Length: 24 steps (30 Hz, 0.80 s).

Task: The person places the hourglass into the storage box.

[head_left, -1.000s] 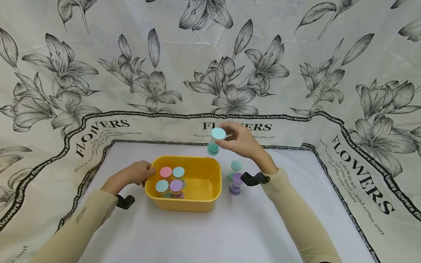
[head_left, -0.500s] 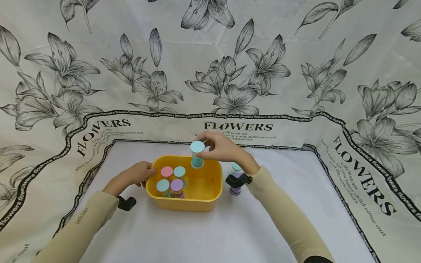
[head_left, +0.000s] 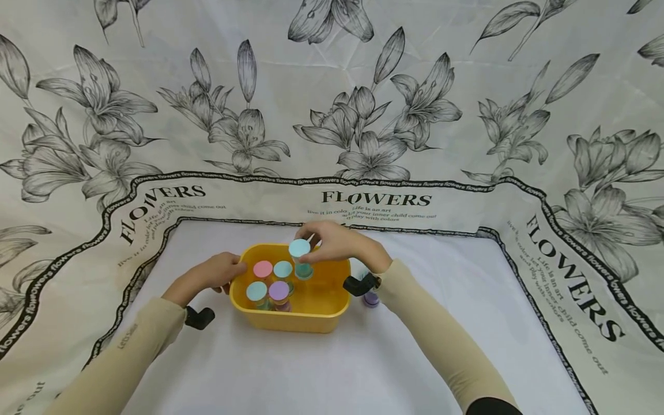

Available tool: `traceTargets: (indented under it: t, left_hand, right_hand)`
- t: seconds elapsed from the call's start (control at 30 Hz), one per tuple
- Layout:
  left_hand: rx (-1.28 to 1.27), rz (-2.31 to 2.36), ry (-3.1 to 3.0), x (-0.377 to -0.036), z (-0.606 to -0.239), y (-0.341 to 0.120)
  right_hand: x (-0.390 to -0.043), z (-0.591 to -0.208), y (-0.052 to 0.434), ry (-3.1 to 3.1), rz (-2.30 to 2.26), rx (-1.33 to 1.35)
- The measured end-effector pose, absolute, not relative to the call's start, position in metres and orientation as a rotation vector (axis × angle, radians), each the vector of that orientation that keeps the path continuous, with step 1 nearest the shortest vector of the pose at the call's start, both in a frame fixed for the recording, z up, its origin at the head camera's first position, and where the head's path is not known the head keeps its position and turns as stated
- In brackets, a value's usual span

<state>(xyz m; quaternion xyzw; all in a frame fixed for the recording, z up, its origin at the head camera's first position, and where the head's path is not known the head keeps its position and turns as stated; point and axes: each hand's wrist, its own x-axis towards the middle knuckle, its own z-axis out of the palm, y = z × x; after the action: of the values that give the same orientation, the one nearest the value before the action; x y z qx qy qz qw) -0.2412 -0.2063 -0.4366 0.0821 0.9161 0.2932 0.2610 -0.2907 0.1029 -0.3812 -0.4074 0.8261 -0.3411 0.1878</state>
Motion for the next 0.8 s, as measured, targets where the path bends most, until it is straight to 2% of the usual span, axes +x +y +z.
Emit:
traceTargets:
  t: [0.8]
  left_hand:
    - [0.2,0.804,2.489,-0.24,-0.435,-0.206]
  right_hand:
    - [-0.289,-0.411,0.078,2.326,-0.541,-0.961]
